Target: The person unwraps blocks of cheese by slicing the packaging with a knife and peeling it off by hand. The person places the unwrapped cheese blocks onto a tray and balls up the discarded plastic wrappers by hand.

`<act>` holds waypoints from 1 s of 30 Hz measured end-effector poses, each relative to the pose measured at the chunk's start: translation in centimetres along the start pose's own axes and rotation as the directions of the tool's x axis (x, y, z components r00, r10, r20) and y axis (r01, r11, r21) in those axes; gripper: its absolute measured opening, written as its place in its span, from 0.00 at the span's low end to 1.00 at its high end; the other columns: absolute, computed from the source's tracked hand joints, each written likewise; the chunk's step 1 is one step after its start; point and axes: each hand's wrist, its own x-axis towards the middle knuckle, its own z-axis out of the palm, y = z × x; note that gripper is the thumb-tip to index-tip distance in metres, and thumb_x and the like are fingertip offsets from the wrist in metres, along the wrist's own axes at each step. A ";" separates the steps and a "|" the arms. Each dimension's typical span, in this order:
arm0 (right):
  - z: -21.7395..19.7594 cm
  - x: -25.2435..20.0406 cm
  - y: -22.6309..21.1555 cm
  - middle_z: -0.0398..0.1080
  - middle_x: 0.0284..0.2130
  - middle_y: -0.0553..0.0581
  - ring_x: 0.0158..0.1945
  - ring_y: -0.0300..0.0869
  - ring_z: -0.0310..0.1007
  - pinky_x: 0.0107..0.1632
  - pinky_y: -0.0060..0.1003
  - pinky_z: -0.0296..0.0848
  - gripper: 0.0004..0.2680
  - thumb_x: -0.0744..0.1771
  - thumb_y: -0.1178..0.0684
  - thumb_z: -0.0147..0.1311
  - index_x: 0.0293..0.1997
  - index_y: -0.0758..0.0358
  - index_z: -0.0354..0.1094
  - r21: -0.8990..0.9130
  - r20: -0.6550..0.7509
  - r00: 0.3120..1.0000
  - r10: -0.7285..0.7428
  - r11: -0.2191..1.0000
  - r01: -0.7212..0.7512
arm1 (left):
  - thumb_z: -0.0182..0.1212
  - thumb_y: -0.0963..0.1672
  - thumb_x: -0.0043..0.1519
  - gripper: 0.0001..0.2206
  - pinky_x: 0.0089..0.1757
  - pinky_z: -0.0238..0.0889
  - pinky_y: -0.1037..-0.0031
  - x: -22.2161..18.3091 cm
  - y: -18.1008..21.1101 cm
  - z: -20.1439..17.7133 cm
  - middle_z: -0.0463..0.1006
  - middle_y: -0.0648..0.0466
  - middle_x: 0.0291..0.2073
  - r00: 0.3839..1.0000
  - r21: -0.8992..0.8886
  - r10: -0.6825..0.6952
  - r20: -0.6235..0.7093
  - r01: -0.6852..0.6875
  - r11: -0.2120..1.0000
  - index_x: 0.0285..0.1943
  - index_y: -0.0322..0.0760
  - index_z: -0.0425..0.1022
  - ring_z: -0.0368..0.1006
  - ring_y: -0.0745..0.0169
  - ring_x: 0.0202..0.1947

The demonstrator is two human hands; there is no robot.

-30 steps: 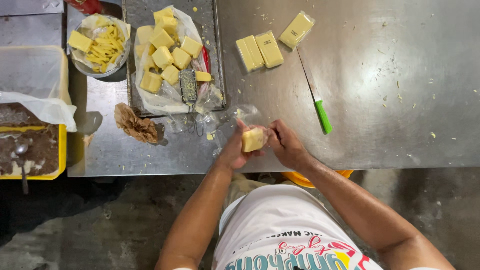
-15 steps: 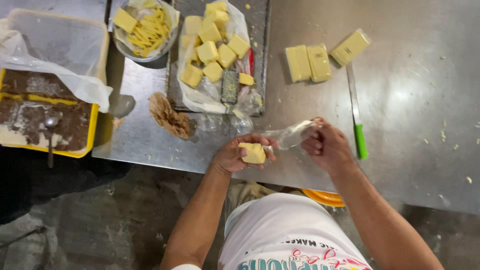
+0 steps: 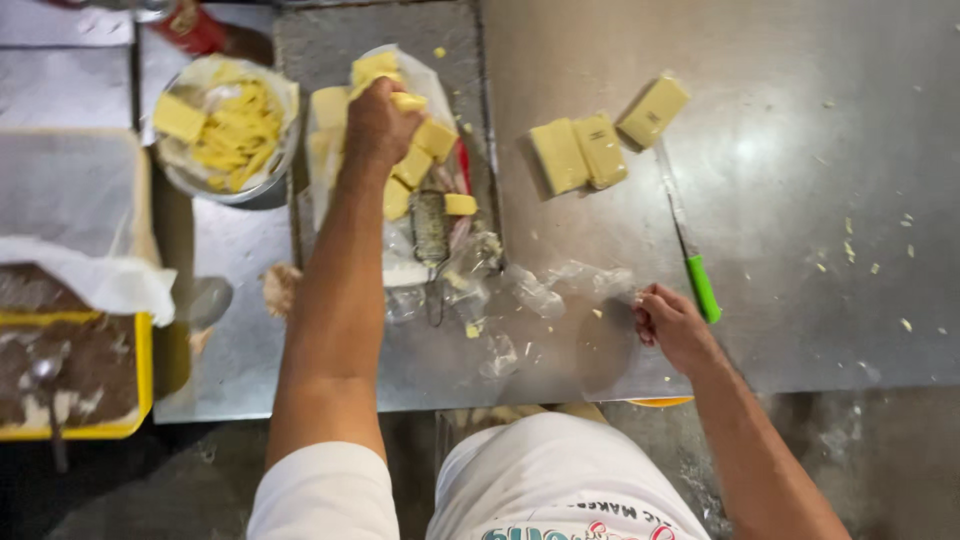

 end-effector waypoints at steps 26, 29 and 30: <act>5.2 -4.0 -6.9 0.71 0.59 0.62 0.61 0.54 0.70 0.62 0.48 0.71 0.16 0.67 0.61 0.50 0.63 0.62 0.69 -0.622 0.296 0.730 -0.616 0.455 0.637 | 0.78 0.51 0.53 0.52 0.60 0.71 0.58 -7.8 17.8 5.8 0.62 0.34 0.65 0.991 -0.208 0.078 0.104 -0.055 0.976 0.77 0.26 0.43 0.68 0.41 0.63; 0.4 -2.8 -4.9 0.69 0.53 0.70 0.58 0.60 0.67 0.58 0.54 0.68 0.20 0.63 0.56 0.55 0.61 0.69 0.61 -0.943 0.063 0.551 -0.832 0.130 0.305 | 0.77 0.51 0.52 0.53 0.62 0.64 0.54 -13.6 21.0 5.1 0.58 0.31 0.69 0.945 -0.320 0.284 0.160 -0.223 0.921 0.79 0.25 0.43 0.58 0.34 0.69; -1.6 -2.1 -4.1 0.68 0.51 0.75 0.56 0.63 0.66 0.54 0.57 0.68 0.25 0.59 0.54 0.57 0.62 0.75 0.58 -0.977 0.037 0.502 -0.864 0.075 0.201 | 0.79 0.51 0.52 0.52 0.65 0.59 0.51 -15.7 22.3 6.9 0.57 0.31 0.69 0.904 -0.234 0.416 0.100 -0.385 0.893 0.77 0.24 0.45 0.56 0.32 0.69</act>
